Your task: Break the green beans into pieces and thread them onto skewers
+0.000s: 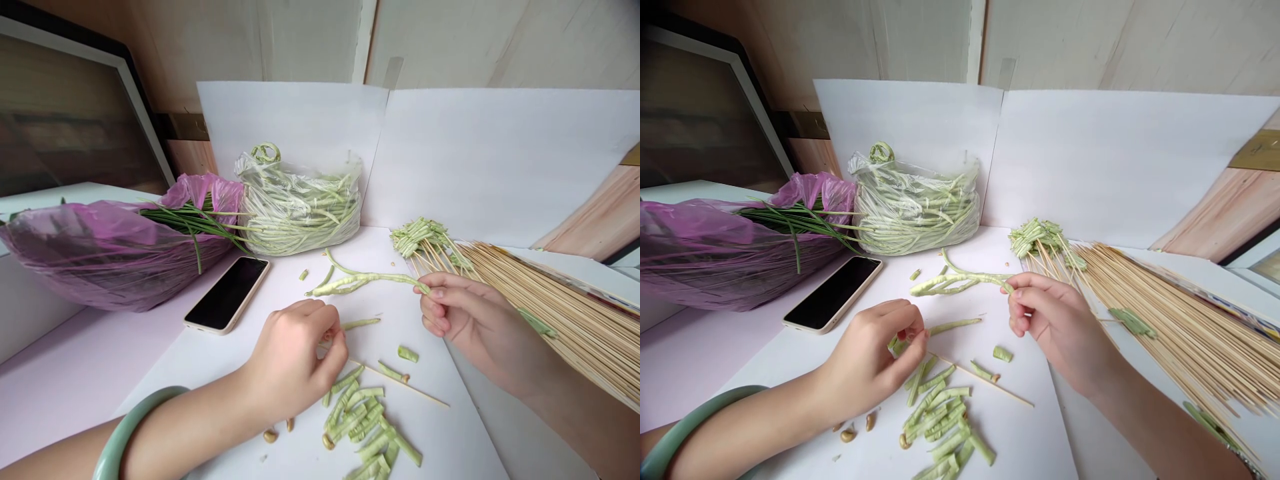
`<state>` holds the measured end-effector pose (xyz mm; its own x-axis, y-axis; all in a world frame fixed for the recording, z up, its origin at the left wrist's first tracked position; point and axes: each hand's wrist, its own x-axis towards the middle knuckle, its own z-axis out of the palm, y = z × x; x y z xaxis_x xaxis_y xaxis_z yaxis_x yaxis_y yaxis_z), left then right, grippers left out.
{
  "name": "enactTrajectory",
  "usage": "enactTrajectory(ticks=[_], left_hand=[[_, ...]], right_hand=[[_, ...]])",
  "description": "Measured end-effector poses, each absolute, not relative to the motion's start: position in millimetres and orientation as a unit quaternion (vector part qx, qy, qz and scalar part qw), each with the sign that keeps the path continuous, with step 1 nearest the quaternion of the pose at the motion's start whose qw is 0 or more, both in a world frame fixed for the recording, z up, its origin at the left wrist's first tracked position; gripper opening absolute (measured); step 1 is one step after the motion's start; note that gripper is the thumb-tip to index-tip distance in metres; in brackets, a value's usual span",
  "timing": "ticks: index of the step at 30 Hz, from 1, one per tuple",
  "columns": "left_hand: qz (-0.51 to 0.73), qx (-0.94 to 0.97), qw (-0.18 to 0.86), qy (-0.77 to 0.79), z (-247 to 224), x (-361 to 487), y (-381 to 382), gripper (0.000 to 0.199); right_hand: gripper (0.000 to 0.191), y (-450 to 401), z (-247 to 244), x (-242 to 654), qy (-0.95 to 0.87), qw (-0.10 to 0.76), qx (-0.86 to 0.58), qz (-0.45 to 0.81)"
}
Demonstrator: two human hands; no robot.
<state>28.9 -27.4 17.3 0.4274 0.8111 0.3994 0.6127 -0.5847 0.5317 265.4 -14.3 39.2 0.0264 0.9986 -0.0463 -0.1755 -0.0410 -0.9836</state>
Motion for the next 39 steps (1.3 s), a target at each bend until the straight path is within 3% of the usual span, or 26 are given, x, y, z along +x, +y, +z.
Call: enactTrajectory(ticks=[9, 13, 23, 39], left_hand=[[0.138, 0.841, 0.1, 0.514, 24.5, 31.8, -22.2, 0.01], [0.07, 0.857, 0.071, 0.505, 19.0, 32.6, -18.5, 0.02], [0.111, 0.861, 0.088, 0.488, 0.8, 22.2, -12.3, 0.023], [0.137, 0.836, 0.132, 0.514, 18.2, 28.5, -15.8, 0.018]], right_hand=[[0.016, -11.6, 36.7, 265.6, -0.413, 0.557, -0.469, 0.548], [0.018, -9.9, 37.8, 266.2, -0.409, 0.567, -0.468, 0.541], [0.021, -11.0, 37.9, 265.5, -0.417, 0.562, -0.471, 0.537], [0.016, -13.6, 36.9, 259.0, -0.459, 0.558, -0.469, 0.509]])
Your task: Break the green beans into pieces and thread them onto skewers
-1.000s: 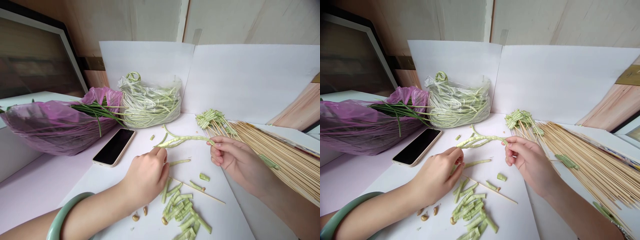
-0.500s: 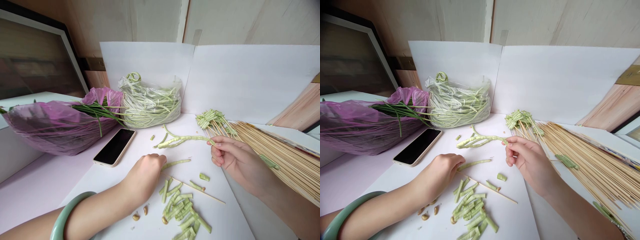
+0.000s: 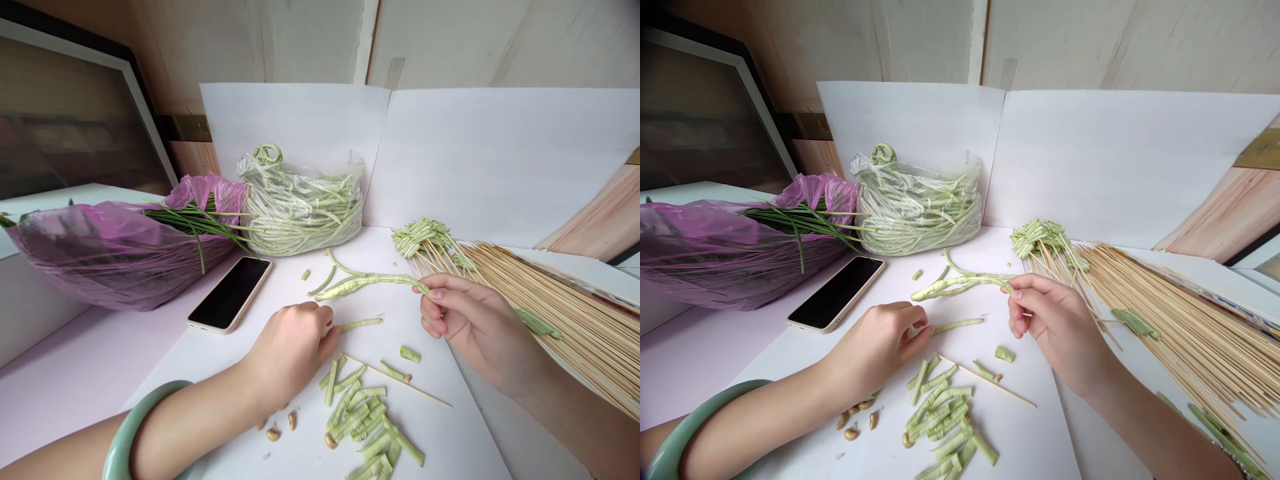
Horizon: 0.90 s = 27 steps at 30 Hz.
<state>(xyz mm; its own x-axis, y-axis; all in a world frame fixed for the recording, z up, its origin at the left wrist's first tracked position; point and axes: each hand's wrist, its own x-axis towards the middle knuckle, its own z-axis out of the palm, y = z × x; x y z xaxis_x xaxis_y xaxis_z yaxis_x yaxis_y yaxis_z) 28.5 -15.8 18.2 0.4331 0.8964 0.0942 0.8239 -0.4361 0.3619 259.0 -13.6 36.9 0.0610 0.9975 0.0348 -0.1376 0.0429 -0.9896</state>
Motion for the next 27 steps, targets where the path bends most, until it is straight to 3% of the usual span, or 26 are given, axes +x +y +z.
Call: enactTrajectory(ticks=[4, 9, 14, 18, 27], left_hand=[[0.196, 0.833, 0.141, 0.499, 22.1, 28.4, -21.8, 0.022], [0.291, 0.802, 0.231, 0.469, 23.4, 28.2, -27.9, 0.015], [0.342, 0.747, 0.387, 0.419, 17.9, 31.9, -24.3, 0.032], [0.366, 0.719, 0.432, 0.404, 14.1, 32.9, -22.4, 0.037], [0.404, 0.631, 0.564, 0.348, 10.5, 38.9, -22.3, 0.024]], right_hand=[[0.015, -14.9, 34.6, 259.4, -0.487, 0.541, -0.472, 0.497], [0.012, -24.4, 33.7, 257.4, -0.54, 0.491, -0.481, 0.486], [0.004, -41.2, 33.1, 246.4, -0.698, 0.361, -0.468, 0.405], [0.01, -51.1, 27.4, 240.4, -0.811, 0.259, -0.433, 0.296], [0.014, -53.5, 10.9, 233.7, -0.859, 0.248, -0.395, 0.21]])
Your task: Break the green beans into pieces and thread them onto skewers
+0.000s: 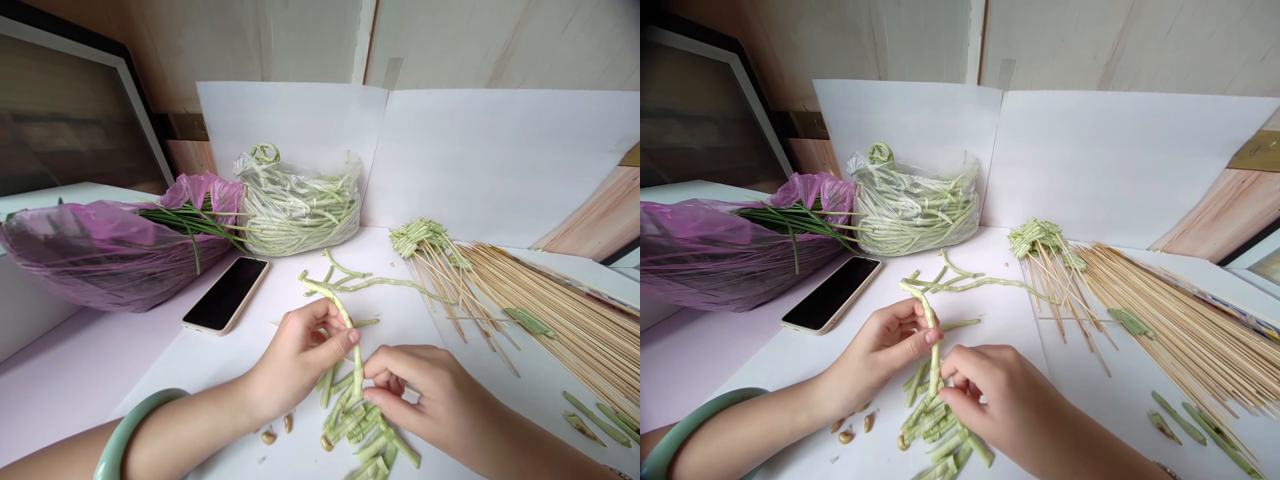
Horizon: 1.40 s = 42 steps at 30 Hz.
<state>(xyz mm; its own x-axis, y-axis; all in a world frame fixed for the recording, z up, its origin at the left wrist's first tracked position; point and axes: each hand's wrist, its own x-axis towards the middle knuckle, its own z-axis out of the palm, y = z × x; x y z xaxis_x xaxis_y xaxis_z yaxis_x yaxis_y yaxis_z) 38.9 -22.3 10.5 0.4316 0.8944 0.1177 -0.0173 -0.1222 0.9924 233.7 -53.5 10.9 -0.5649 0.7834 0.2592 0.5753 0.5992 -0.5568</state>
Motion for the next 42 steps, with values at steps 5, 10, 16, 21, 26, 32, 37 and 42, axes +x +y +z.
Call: enactTrajectory(ticks=[5, 10, 16, 21, 26, 32, 37, 42], left_hand=[[0.373, 0.673, 0.538, 0.343, 13.6, 37.8, -27.8, 0.018], [0.327, 0.701, 0.56, 0.297, 13.7, 34.7, -31.2, 0.014], [0.266, 0.778, 0.51, 0.252, 20.5, 30.8, -33.2, 0.012], [0.212, 0.795, 0.511, 0.249, 25.2, 32.6, -34.7, 0.015], [0.219, 0.786, 0.489, 0.308, 22.4, 34.1, -34.0, 0.021], [0.264, 0.77, 0.474, 0.335, 19.9, 34.8, -30.8, 0.032], [0.274, 0.773, 0.446, 0.358, 17.0, 31.3, -32.6, 0.034], [0.277, 0.832, 0.375, 0.298, 19.2, 29.4, -34.7, 0.024]], right_hand=[[0.02, -48.4, 8.6, 233.8, -0.893, 0.271, -0.351, 0.071], [0.019, -41.1, 10.8, 237.6, -0.873, 0.357, -0.322, -0.084], [0.024, -46.4, 16.4, 238.4, -0.905, 0.303, -0.215, -0.208], [0.032, -47.2, 27.3, 240.8, -0.936, 0.259, -0.157, -0.177], [0.031, -43.8, 32.9, 247.2, -0.95, 0.232, -0.16, -0.134], [0.035, -43.6, 24.9, 250.9, -0.95, 0.216, -0.18, -0.137], [0.025, -43.0, 21.7, 248.0, -0.939, 0.219, -0.209, -0.163], [0.027, -44.4, 17.0, 244.9, -0.921, 0.248, -0.235, -0.188]])
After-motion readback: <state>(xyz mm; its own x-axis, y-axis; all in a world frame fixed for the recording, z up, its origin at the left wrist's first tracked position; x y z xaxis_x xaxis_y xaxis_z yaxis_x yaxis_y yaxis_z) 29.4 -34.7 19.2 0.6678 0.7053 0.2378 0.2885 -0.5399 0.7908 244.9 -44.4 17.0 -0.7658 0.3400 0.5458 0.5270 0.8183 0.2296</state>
